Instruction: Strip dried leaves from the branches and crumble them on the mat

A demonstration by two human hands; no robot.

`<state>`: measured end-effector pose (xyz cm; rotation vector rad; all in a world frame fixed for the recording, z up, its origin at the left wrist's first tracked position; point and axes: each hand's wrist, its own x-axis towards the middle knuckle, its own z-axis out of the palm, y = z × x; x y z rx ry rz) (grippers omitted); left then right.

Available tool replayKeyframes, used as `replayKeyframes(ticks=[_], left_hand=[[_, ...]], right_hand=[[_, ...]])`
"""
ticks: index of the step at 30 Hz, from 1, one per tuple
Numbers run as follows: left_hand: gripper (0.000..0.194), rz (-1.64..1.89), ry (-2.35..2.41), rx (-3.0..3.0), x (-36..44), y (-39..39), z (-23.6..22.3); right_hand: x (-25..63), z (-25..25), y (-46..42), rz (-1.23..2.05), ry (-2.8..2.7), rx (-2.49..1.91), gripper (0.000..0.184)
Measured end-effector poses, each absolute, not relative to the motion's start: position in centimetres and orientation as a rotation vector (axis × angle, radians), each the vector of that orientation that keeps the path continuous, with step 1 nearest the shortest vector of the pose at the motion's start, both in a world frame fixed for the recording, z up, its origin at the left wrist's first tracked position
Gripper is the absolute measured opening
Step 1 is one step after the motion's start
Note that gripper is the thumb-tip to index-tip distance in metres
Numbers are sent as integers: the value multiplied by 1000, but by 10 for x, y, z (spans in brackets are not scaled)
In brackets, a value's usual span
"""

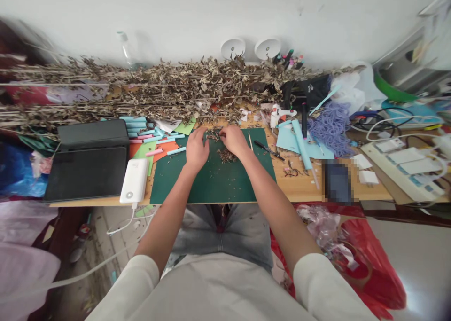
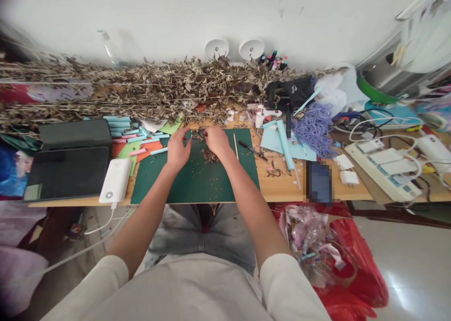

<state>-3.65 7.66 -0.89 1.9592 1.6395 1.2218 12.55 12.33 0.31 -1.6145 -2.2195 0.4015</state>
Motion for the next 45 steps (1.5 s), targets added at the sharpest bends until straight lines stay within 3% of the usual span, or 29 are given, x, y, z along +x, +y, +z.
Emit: replayKeyframes(ticks=[3, 5, 8, 11, 13, 19, 21, 30, 40, 45], left_hand=[[54, 979, 1667, 2109, -36, 104, -10], [58, 877, 1651, 2161, -34, 118, -13], [47, 809, 1593, 2199, -32, 128, -15], [36, 800, 1543, 2202, -34, 131, -14], [31, 810, 1542, 2213, -35, 131, -14], [24, 764, 1594, 2250, -41, 125, -12], [23, 772, 1656, 2212, -46, 124, -11], [21, 1021, 1713, 1953, -45, 132, -10], [26, 753, 1397, 2280, -33, 121, -5], [38, 642, 1324, 2424, -41, 118, -5]], right_hand=[[133, 3, 125, 371, -2240, -1538, 19], [136, 2, 126, 362, -2227, -1489, 31], [139, -2, 132, 382, -2239, -1425, 64], [140, -5, 143, 422, -2333, -1372, 75], [138, -5, 150, 427, -2400, -1344, 69], [136, 1, 151, 328, -2464, -1358, 24], [139, 2, 147, 315, -2442, -1390, 19], [144, 1, 136, 447, -2381, -1195, 13], [150, -11, 134, 407, -2149, -1306, 41], [148, -11, 136, 451, -2181, -1405, 27]])
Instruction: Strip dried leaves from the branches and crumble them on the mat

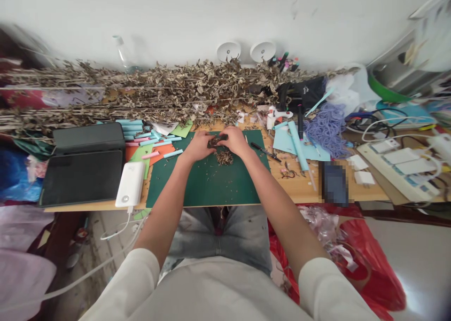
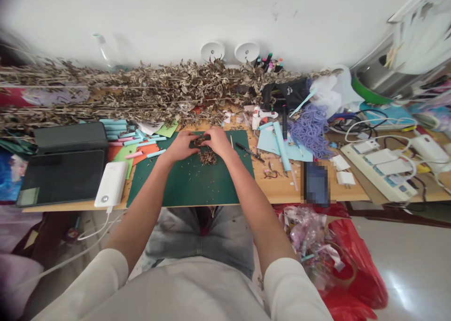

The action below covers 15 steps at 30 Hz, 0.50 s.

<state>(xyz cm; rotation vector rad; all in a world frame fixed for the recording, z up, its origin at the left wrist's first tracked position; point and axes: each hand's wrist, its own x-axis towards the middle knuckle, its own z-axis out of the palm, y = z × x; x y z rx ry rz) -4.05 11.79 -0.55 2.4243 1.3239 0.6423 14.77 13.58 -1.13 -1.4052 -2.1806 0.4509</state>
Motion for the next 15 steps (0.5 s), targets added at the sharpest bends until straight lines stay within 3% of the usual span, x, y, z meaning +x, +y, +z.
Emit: replayKeyframes(ticks=[6, 12, 15], left_hand=[[33, 507, 1390, 2384, -40, 120, -6], [26, 561, 1426, 2379, -37, 116, -2], [24, 597, 1464, 2347, -36, 114, -3]], right_hand=[[146, -6, 136, 607, -2186, -1393, 29], [145, -5, 135, 576, -2236, -1204, 33], [142, -6, 134, 497, -2246, -1203, 24]])
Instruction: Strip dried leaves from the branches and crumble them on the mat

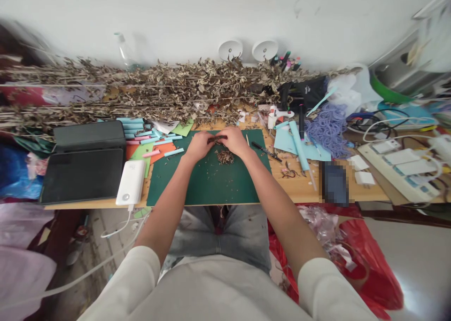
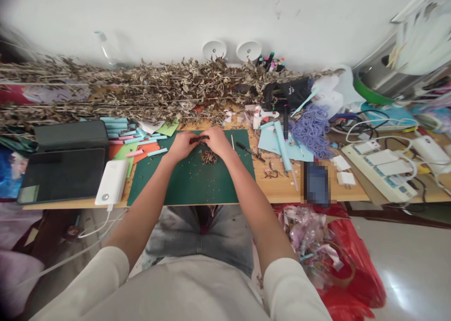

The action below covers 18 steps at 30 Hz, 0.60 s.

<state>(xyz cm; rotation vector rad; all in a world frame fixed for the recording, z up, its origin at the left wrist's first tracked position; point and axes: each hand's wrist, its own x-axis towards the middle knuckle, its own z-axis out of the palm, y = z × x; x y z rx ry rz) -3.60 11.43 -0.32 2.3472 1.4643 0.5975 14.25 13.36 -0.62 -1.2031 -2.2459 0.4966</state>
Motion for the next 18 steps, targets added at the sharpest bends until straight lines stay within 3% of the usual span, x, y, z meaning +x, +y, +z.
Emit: replayKeyframes(ticks=[6, 18], left_hand=[[25, 719, 1577, 2180, -36, 112, -7], [19, 1069, 1552, 1772, -23, 116, -9]], right_hand=[[146, -10, 131, 495, -2021, -1354, 14], [129, -8, 119, 1097, -1494, -1369, 14]])
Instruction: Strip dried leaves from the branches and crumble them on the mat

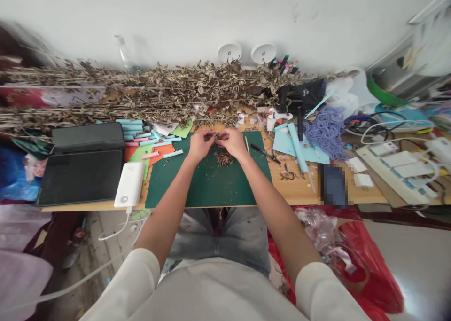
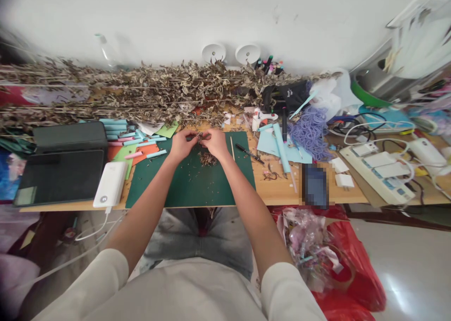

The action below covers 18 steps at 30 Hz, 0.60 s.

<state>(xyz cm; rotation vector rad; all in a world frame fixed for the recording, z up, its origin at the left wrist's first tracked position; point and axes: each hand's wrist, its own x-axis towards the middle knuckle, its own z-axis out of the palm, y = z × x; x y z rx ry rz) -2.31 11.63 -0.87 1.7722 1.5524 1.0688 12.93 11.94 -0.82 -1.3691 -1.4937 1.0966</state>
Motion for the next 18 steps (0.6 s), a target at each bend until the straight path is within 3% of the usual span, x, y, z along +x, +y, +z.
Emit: replayKeyframes(ticks=[7, 12, 16, 18], left_hand=[[20, 1160, 1156, 1162, -13, 107, -8], [19, 1183, 1133, 950, -10, 101, 2], [18, 1225, 1143, 924, -7, 98, 6], [19, 1223, 1139, 923, -6, 96, 6]], right_hand=[[125, -2, 115, 729, -1582, -1411, 11], [122, 3, 108, 582, -1674, -1463, 9], [121, 6, 101, 443, -1712, -1386, 43], [123, 8, 97, 428, -1767, -1304, 48]])
